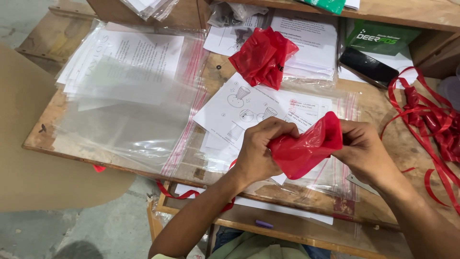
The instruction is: The person places small items into red bags and seals them, working at a wooden table with instruction sheets and plastic packaging.
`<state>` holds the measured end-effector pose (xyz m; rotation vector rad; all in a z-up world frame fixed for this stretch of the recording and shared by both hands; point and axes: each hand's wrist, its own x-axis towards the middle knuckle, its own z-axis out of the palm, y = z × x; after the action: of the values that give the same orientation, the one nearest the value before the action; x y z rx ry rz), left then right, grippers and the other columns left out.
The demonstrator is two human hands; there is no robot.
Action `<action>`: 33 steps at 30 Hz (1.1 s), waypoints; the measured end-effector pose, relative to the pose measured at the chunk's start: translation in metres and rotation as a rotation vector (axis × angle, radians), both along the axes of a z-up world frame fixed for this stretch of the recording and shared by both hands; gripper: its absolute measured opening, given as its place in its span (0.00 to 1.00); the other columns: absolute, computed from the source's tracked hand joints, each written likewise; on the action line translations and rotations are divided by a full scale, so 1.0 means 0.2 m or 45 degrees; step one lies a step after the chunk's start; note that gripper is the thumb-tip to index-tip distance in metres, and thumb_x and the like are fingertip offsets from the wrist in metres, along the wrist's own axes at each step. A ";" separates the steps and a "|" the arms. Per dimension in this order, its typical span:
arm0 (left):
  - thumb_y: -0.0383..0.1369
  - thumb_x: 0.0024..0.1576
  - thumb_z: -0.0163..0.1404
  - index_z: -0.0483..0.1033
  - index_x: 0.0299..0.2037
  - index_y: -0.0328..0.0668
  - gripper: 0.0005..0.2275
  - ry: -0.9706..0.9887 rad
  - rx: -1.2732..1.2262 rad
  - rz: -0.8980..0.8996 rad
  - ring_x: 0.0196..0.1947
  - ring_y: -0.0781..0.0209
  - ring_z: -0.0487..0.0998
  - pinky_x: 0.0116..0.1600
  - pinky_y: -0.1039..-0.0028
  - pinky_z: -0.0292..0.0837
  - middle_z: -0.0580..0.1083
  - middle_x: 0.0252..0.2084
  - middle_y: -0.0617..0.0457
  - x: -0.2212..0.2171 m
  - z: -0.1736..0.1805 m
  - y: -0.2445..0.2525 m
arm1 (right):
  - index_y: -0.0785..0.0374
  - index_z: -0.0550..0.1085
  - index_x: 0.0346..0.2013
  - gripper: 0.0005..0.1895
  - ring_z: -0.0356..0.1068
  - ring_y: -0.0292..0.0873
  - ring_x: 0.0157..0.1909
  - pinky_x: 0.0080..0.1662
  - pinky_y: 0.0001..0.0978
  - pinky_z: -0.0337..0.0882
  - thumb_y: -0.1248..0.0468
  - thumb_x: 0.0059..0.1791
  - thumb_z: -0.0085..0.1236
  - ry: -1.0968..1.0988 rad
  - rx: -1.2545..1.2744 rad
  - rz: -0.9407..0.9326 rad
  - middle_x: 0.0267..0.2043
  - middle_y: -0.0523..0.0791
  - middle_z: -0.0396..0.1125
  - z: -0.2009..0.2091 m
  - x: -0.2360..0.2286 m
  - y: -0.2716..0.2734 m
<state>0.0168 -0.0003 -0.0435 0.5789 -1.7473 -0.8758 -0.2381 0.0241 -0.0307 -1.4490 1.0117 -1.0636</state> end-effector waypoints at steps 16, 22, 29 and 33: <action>0.26 0.39 0.66 0.79 0.46 0.32 0.22 -0.020 0.049 0.064 0.42 0.57 0.82 0.51 0.71 0.78 0.80 0.42 0.47 0.03 -0.21 0.01 | 0.66 0.77 0.51 0.19 0.73 0.38 0.52 0.49 0.30 0.78 0.73 0.45 0.64 0.234 -0.167 -0.085 0.51 0.47 0.73 -0.03 0.12 0.04; 0.29 0.42 0.65 0.79 0.45 0.31 0.20 -0.153 0.221 -0.063 0.39 0.53 0.82 0.48 0.70 0.78 0.81 0.38 0.44 -0.17 -0.34 -0.16 | 0.64 0.77 0.47 0.11 0.74 0.41 0.46 0.47 0.32 0.75 0.70 0.49 0.65 0.261 -0.509 -0.028 0.45 0.48 0.73 -0.17 0.10 0.06; 0.28 0.44 0.63 0.80 0.47 0.35 0.19 -0.271 0.089 -0.101 0.41 0.52 0.83 0.48 0.67 0.78 0.79 0.41 0.43 -0.24 -0.37 -0.20 | 0.63 0.77 0.46 0.12 0.72 0.39 0.46 0.45 0.31 0.73 0.67 0.49 0.66 0.238 -0.552 -0.155 0.43 0.45 0.72 -0.14 0.14 0.13; 0.27 0.45 0.62 0.80 0.48 0.38 0.18 -0.382 0.073 0.098 0.42 0.51 0.83 0.48 0.66 0.78 0.79 0.43 0.42 0.06 -0.42 -0.13 | 0.64 0.75 0.53 0.20 0.72 0.42 0.46 0.45 0.34 0.73 0.66 0.47 0.68 0.317 -0.383 -0.209 0.46 0.47 0.71 -0.17 0.13 0.14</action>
<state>0.0284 -0.0265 -0.1271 0.8447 -1.9580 -0.8191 -0.2126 0.0528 -0.0644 -1.8004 1.2009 -1.2135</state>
